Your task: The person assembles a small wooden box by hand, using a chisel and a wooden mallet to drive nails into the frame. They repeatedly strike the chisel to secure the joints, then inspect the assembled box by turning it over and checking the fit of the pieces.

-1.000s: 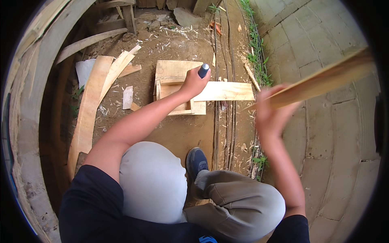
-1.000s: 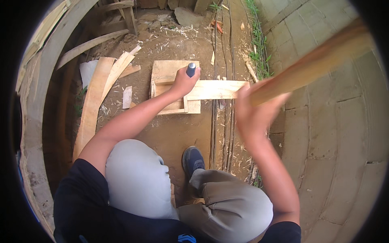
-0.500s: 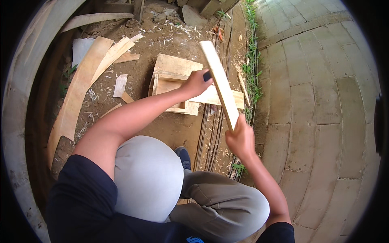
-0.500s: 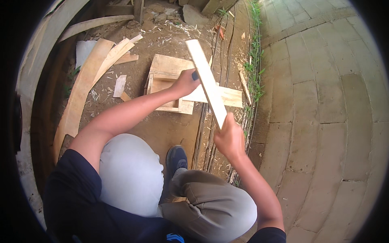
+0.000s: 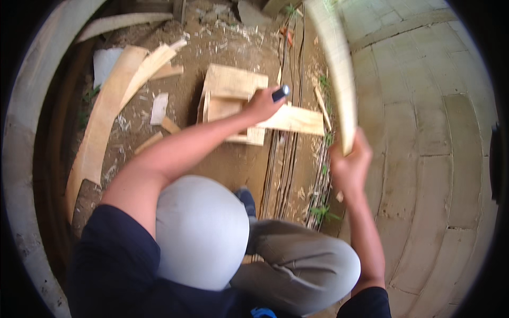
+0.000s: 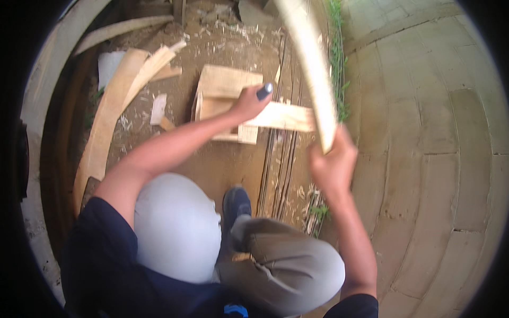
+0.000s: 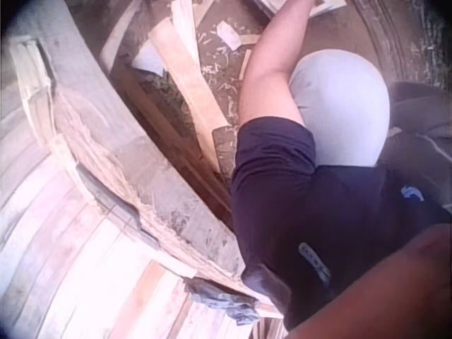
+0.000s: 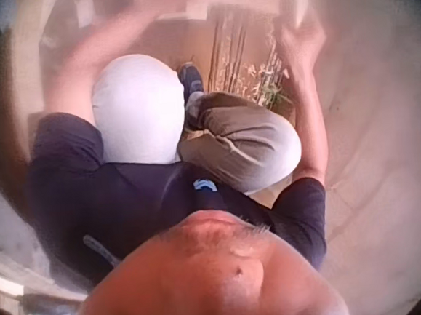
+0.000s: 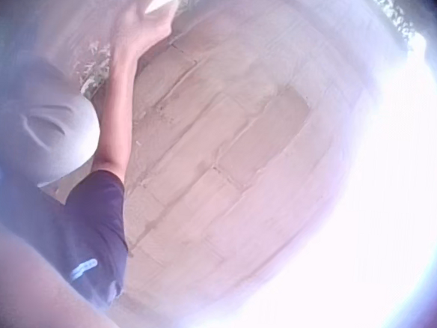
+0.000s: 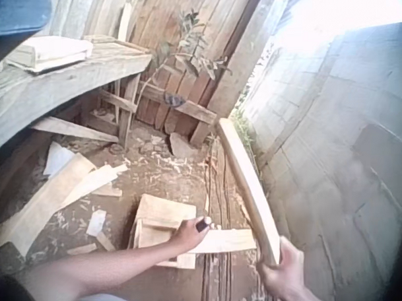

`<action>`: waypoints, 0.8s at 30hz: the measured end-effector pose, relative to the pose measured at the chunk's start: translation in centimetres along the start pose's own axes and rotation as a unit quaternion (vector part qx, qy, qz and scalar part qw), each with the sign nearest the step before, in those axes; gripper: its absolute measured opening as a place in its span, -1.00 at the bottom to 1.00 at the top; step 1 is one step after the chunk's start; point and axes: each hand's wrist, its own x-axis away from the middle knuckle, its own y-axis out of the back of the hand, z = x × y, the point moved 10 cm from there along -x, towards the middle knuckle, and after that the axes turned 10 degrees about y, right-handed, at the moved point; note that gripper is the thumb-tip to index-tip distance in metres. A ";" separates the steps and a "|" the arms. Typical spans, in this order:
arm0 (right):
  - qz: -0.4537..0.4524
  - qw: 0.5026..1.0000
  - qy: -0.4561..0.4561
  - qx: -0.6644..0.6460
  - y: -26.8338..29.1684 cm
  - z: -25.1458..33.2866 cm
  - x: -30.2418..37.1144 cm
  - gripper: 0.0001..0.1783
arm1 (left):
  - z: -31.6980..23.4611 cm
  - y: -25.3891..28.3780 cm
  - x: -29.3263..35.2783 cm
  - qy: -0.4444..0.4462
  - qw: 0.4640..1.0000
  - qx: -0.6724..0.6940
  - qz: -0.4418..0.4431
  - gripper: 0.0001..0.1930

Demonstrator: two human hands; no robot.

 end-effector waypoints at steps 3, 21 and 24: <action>-0.169 0.978 0.004 -0.123 4.2 -0.2 -2.2 -0.91 | 0.1 1.3 0.6 0.000 1.000 0.007 -0.013 -0.67; 0.107 0.985 -0.126 0.039 -4.5 -4.5 4.8 -0.68 | -0.7 0.1 0.2 -0.016 1.000 0.016 0.002 -0.71; -0.103 0.992 -0.052 -0.054 2.3 -2.1 0.5 -0.89 | -0.3 1.0 0.3 -0.013 1.000 -0.001 0.007 -0.71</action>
